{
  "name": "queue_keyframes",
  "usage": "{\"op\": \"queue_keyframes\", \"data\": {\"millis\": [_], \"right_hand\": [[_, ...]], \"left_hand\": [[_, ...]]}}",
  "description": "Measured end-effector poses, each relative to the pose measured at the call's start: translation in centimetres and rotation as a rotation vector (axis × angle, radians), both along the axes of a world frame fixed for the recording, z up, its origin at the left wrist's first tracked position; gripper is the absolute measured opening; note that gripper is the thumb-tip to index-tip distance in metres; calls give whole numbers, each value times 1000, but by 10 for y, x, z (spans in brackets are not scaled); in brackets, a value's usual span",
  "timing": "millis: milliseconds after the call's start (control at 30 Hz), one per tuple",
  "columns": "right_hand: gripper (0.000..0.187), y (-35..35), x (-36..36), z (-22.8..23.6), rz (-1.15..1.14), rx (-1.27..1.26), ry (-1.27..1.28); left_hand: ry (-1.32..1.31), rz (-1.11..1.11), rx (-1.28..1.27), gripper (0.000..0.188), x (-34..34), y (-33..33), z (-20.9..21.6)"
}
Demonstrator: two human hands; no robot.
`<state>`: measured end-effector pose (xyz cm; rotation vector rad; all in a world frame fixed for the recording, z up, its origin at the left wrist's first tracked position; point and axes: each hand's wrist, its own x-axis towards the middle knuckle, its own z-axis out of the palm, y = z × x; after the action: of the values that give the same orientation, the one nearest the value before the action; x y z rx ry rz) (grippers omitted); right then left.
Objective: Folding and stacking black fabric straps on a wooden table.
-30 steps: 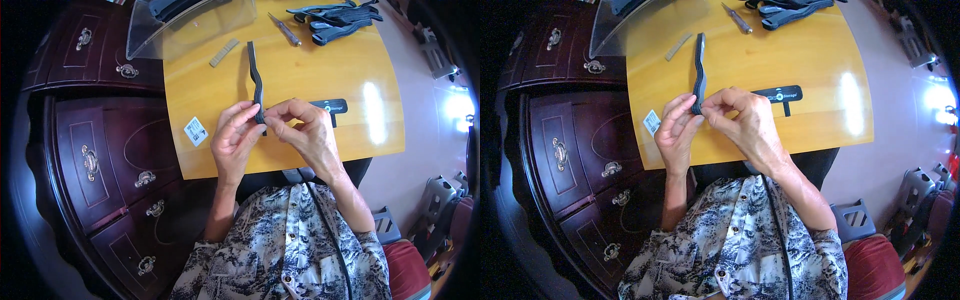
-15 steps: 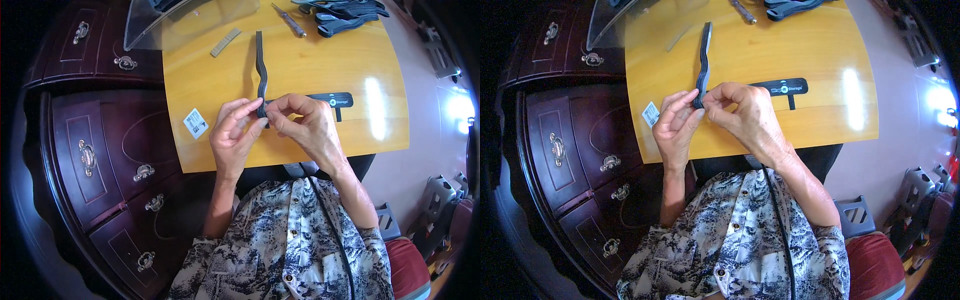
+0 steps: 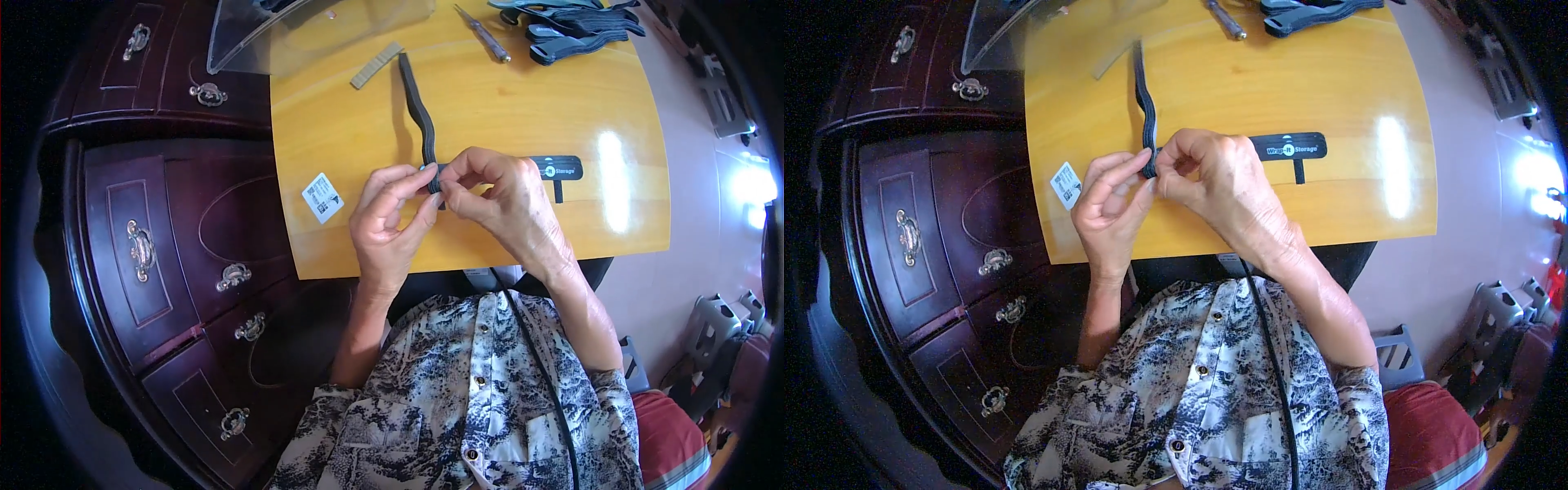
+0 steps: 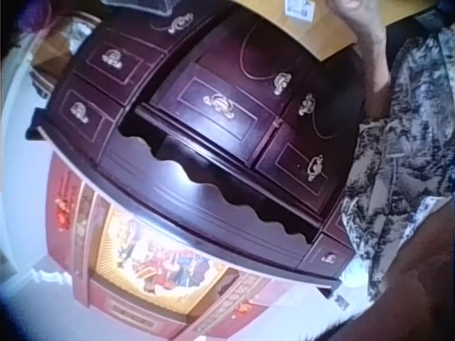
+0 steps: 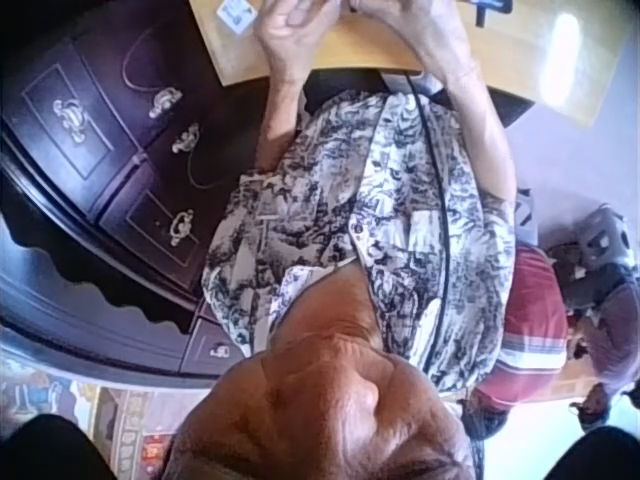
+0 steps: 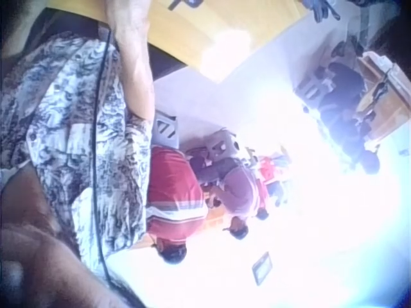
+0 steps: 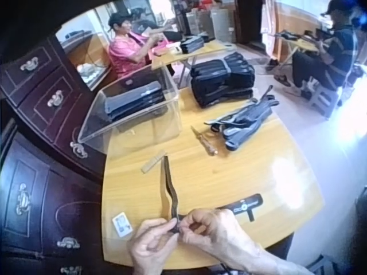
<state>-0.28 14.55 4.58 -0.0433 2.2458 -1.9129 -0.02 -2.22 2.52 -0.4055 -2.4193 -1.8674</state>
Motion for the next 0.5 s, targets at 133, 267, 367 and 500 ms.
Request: {"op": "queue_keyframes", "data": {"millis": [133,267,367,500], "right_hand": [[14,-5,3,0,-64,98,100],[13,-7,1,-2,-75,89,97],[12,-9,2,-8,-87,47,121],[12,-12,-1,-12,-67,72,31]], "left_hand": [[62,16,19,36,0,1,-6],[82,27,-57,37,0,-1,-5],[81,34,-55,37,2,-1,-8],[43,3,31,34,3,0,-11]]}}
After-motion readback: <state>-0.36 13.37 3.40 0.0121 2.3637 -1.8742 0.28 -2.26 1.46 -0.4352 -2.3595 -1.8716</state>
